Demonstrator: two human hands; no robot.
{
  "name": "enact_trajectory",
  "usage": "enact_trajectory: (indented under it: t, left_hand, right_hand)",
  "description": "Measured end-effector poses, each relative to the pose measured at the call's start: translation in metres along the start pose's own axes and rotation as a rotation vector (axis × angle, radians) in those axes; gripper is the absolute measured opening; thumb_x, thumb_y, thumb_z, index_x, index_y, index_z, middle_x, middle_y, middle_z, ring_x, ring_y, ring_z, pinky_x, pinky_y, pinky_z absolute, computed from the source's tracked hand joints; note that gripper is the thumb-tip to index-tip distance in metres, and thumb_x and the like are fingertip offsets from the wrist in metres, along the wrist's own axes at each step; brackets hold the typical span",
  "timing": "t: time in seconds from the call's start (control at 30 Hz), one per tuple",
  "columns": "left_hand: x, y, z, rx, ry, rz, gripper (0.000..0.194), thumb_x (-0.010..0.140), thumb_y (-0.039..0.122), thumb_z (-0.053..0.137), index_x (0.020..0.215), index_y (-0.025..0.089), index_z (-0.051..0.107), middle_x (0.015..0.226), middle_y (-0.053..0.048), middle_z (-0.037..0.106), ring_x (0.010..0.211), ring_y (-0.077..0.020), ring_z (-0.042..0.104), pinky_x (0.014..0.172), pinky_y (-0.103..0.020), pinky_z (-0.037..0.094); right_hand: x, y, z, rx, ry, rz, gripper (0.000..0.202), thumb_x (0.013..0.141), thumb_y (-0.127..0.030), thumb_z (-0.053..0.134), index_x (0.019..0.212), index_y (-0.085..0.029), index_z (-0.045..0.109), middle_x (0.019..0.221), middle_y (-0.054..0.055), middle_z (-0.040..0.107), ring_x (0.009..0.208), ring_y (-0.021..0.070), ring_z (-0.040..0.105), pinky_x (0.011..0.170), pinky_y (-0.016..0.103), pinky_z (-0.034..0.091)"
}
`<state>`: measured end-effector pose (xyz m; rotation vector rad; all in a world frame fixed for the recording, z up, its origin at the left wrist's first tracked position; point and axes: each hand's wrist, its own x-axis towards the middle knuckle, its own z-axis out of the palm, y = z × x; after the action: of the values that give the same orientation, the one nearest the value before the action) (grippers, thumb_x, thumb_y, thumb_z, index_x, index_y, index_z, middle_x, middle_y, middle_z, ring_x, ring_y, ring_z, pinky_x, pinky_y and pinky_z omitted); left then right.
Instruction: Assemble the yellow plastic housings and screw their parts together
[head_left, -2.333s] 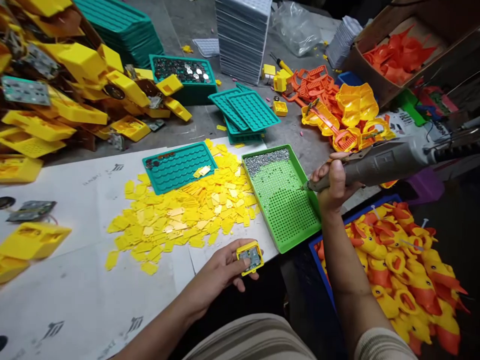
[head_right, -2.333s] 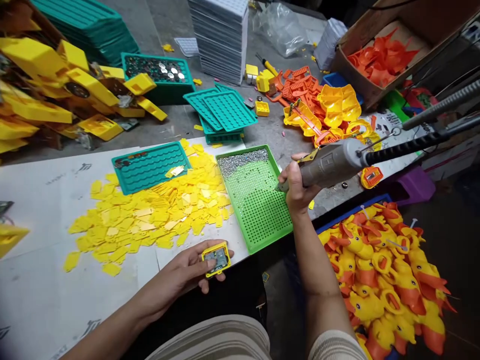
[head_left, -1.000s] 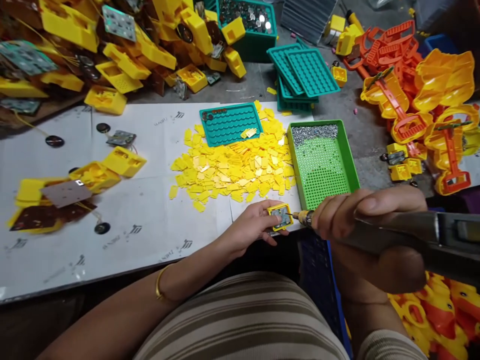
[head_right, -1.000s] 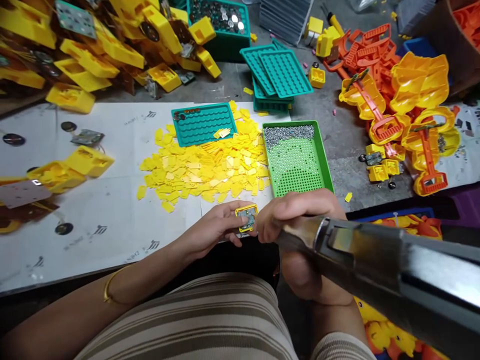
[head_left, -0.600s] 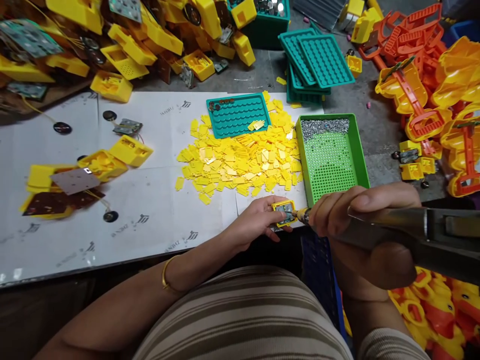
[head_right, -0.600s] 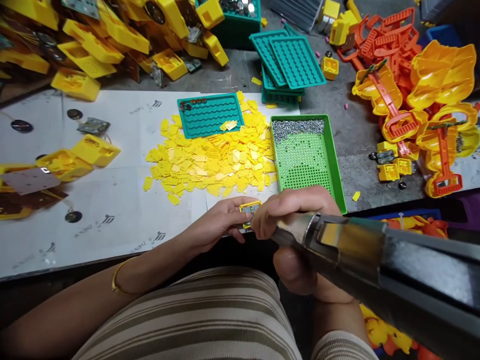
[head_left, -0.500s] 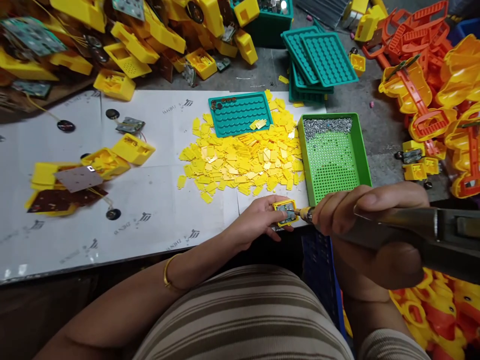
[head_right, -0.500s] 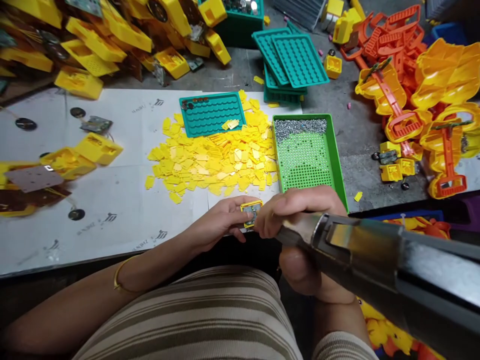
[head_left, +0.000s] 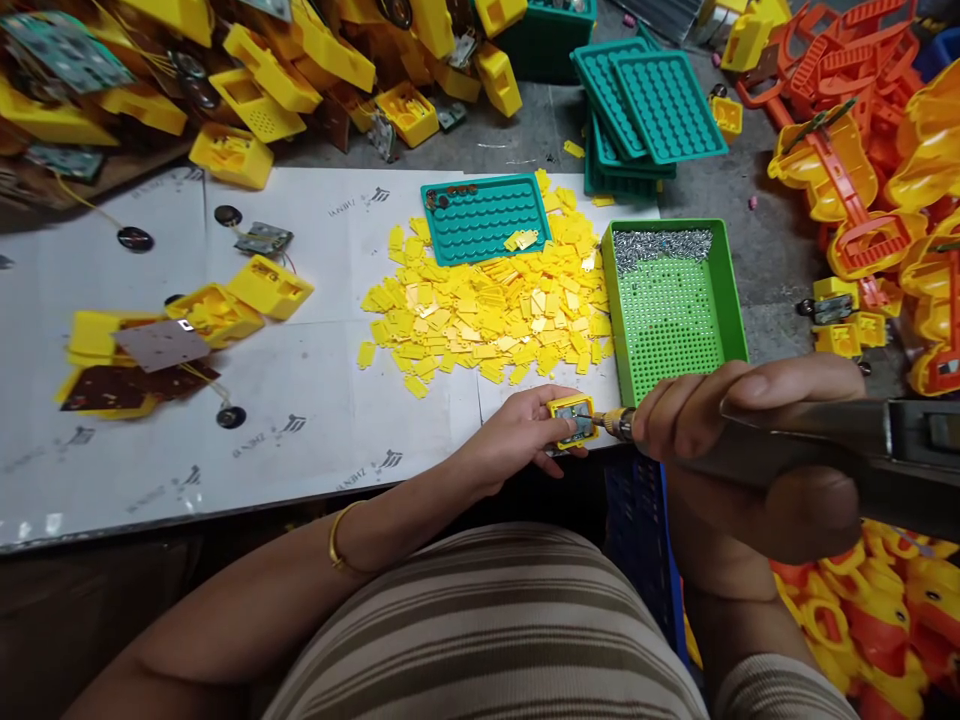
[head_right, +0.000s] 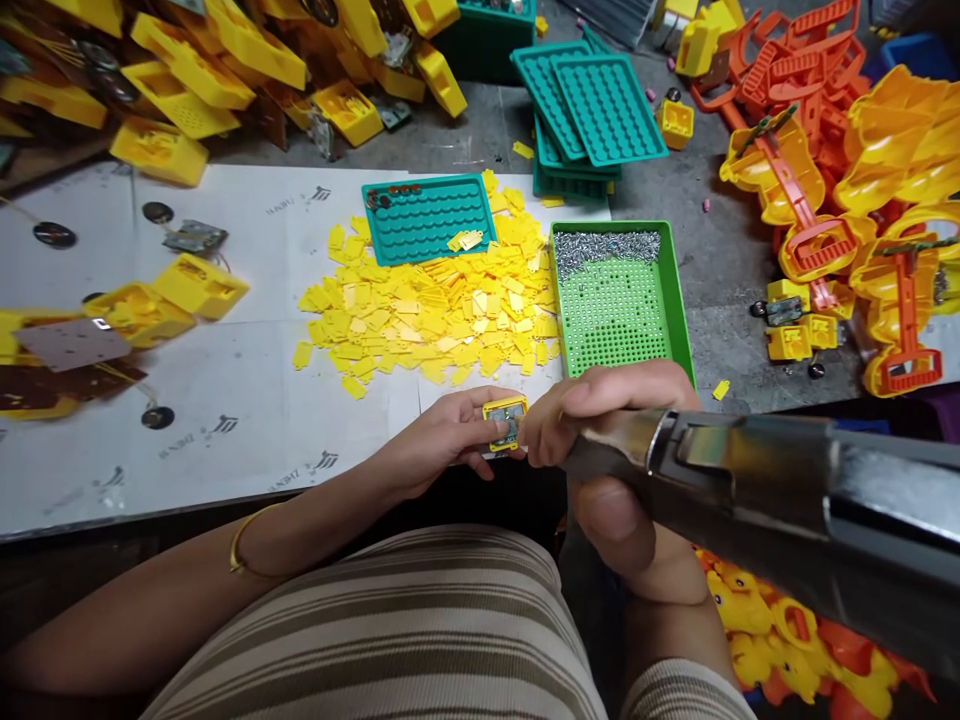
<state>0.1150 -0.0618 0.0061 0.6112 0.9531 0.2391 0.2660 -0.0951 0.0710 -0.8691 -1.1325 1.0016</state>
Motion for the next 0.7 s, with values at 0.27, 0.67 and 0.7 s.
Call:
enact_trajectory:
  t: [0.27,0.67,0.7]
  left_hand:
    - [0.0,0.0,0.0,-0.006,0.009,0.001,0.036,0.074,0.016,0.064,0.11,0.014,0.059,0.093,-0.008,0.068,0.07,-0.015,0.066,0.044,-0.017,0.048]
    - [0.001,-0.004,0.0,0.062,-0.003,0.01,0.036,0.073,0.02,0.065,0.108,0.013,0.06,0.093,-0.009,0.068,0.071,-0.0141,0.064,0.046,-0.016,0.047]
    - [0.001,-0.005,0.0,0.073,-0.005,0.007,0.036,0.073,0.019,0.064,0.108,0.013,0.06,0.092,-0.008,0.068,0.07,-0.014,0.064,0.046,-0.016,0.047]
  right_hand:
    - [-0.002,-0.002,0.003,-0.026,-0.003,0.002,0.021,0.083,-0.039,0.064,0.098,-0.025,0.059,0.061,-0.003,0.052,0.052,0.0159,0.055,0.047,0.035,0.051]
    - [-0.002,0.005,0.004,0.05,-0.082,0.059,0.022,0.079,-0.037,0.071,0.09,-0.023,0.059,0.062,-0.002,0.054,0.05,0.0149,0.055,0.046,0.033,0.049]
    - [-0.001,0.007,0.004,0.072,-0.105,0.057,0.021,0.079,-0.036,0.071,0.087,-0.022,0.058,0.061,-0.003,0.054,0.05,0.0143,0.055,0.045,0.032,0.048]
